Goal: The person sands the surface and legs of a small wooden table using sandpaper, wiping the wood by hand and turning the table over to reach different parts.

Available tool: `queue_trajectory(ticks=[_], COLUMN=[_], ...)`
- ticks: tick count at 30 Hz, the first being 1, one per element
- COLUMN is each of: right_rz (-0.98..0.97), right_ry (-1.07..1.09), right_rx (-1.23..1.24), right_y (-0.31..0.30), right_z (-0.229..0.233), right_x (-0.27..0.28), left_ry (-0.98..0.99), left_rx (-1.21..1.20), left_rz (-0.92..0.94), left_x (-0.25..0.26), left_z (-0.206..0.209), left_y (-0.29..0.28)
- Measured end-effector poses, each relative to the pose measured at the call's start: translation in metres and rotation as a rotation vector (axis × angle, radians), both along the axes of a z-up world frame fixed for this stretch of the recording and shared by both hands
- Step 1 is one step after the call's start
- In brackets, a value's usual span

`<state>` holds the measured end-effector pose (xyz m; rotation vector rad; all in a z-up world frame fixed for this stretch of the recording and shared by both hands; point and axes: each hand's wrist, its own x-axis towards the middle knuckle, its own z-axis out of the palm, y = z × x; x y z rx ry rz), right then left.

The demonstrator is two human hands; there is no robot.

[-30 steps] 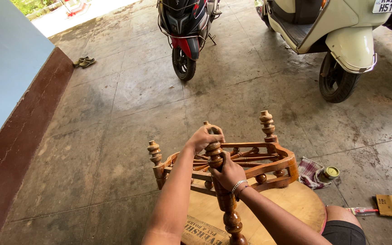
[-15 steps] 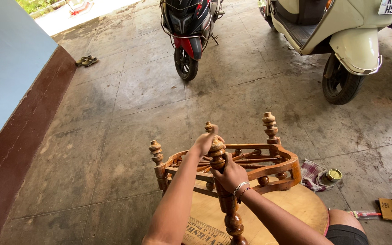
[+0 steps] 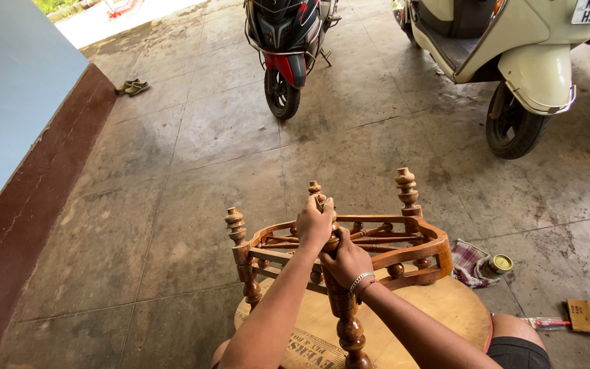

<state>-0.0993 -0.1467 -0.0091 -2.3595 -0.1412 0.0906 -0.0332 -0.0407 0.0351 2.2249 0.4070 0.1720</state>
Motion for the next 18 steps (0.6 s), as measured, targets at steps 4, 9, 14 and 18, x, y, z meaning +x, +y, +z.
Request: queue_trajectory(ticks=[4,9,14,18], right_rz=[0.006,-0.009,-0.005,0.010], right_ry=[0.006,-0.021,-0.087,-0.100], right_rx=[-0.005,0.002,0.018,0.038], right_y=[0.001,-0.002,-0.004,-0.004], right_z=[0.005,0.005,0.005,0.007], right_x=[0.005,0.004,-0.001,0.000], left_ry=[0.104,0.386,0.293,0.148], left_rx=[-0.194,-0.729,-1.254,-1.257], left_rz=[-0.169,-0.393,-0.682,-0.599], left_x=[0.011,0.042,0.042,0.030], left_z=[-0.017,-0.007,-0.015,-0.019], left_y=[0.022,0.041,0.044,0.041])
